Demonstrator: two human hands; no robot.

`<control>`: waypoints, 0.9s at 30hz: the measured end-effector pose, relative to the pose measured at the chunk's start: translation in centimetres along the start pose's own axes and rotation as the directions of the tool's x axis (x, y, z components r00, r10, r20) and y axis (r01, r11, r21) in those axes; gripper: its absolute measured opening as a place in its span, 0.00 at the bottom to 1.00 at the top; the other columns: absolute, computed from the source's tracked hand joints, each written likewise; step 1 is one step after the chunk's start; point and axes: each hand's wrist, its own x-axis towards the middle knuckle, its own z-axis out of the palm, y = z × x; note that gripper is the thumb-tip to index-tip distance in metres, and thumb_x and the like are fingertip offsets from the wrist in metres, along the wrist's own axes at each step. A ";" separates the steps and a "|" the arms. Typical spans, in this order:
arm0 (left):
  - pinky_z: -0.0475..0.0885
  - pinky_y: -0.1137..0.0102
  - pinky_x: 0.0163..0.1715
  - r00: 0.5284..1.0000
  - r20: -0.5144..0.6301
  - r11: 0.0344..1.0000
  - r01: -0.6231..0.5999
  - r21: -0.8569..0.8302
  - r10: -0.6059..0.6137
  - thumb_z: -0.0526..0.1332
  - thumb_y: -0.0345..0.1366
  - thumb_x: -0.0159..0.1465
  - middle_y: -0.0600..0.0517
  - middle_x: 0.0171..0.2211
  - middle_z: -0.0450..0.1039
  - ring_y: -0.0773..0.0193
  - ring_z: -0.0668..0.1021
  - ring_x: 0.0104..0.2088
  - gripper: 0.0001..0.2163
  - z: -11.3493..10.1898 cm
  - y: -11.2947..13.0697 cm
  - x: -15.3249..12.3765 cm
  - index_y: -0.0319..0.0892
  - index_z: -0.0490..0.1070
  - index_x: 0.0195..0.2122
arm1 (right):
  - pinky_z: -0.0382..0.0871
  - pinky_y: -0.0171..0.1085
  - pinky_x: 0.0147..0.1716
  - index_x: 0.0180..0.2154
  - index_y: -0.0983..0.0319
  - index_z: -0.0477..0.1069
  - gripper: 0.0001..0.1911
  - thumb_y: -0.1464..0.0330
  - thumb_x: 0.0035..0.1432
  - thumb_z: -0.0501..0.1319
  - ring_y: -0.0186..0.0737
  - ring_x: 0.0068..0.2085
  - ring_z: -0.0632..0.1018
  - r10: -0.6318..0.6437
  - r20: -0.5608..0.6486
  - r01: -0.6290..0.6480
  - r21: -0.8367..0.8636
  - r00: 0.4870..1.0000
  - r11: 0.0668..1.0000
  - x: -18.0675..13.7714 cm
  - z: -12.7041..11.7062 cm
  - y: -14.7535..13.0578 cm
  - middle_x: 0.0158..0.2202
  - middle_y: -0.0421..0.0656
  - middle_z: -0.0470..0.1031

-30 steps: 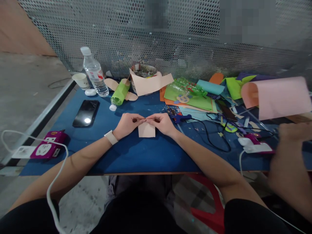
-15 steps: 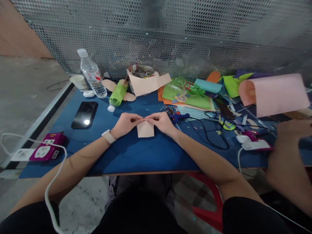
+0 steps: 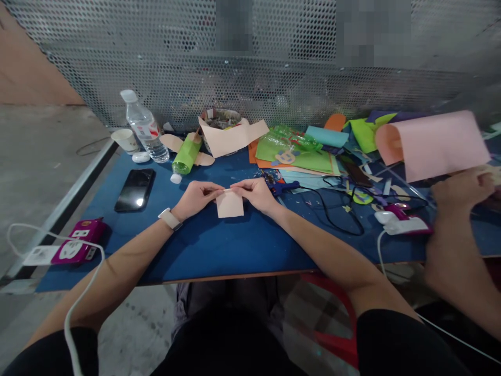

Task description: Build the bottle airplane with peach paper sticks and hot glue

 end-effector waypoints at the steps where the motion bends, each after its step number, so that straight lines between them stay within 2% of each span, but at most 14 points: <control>1: 0.82 0.66 0.34 1.000 -0.002 1.000 -0.004 0.005 0.004 0.72 0.51 0.73 0.43 0.41 0.92 0.58 0.87 0.33 0.18 0.0 0.0 0.0 0.42 0.93 0.49 | 0.81 0.42 0.37 0.43 0.61 0.93 0.27 0.46 0.54 0.83 0.45 0.37 0.87 -0.009 -0.007 0.009 -0.002 1.000 1.000 0.0 0.0 0.0 0.41 0.49 0.93; 8: 0.85 0.65 0.37 0.999 -0.006 0.997 0.050 -0.064 -0.050 0.73 0.54 0.73 0.42 0.42 0.92 0.57 0.88 0.36 0.20 0.4 0.3 -0.1 0.42 0.92 0.49 | 0.83 0.44 0.40 0.43 0.61 0.93 0.24 0.48 0.57 0.81 0.47 0.39 0.88 -0.053 -0.006 0.052 -0.051 0.999 0.997 -0.2 -0.1 0.0 0.41 0.49 0.93; 11: 0.84 0.65 0.39 0.999 -0.015 0.998 0.037 -0.056 -0.038 0.73 0.54 0.74 0.43 0.43 0.93 0.56 0.89 0.39 0.19 0.7 0.8 -0.3 0.43 0.92 0.47 | 0.84 0.45 0.42 0.43 0.60 0.93 0.23 0.48 0.58 0.80 0.48 0.40 0.89 -0.068 -0.003 0.068 -0.059 0.998 0.996 -0.3 0.0 -0.1 0.42 0.49 0.93; 17: 0.83 0.66 0.37 0.999 -0.018 0.998 0.035 -0.043 -0.036 0.73 0.49 0.73 0.44 0.40 0.92 0.58 0.87 0.36 0.15 1.2 1.2 -0.5 0.42 0.92 0.45 | 0.82 0.44 0.41 0.41 0.59 0.93 0.20 0.50 0.57 0.81 0.47 0.39 0.88 -0.064 0.021 0.065 -0.062 0.998 0.996 -0.4 0.4 0.0 0.40 0.47 0.93; 23: 0.83 0.65 0.38 0.999 -0.021 0.999 0.034 -0.042 -0.035 0.73 0.50 0.73 0.45 0.42 0.93 0.56 0.88 0.38 0.15 1.3 1.1 -0.7 0.44 0.93 0.46 | 0.83 0.45 0.45 0.41 0.58 0.93 0.18 0.52 0.56 0.82 0.47 0.40 0.89 -0.041 0.033 0.042 -0.031 0.999 0.999 -0.5 0.4 0.1 0.41 0.47 0.93; 27: 0.80 0.66 0.35 0.999 -0.021 0.999 0.028 -0.018 -0.028 0.71 0.51 0.75 0.45 0.39 0.92 0.58 0.86 0.35 0.16 1.2 1.5 -0.7 0.43 0.92 0.44 | 0.84 0.46 0.45 0.40 0.58 0.93 0.19 0.52 0.55 0.83 0.47 0.41 0.89 -0.035 0.016 0.035 -0.021 0.999 0.999 -0.4 0.4 0.2 0.41 0.47 0.93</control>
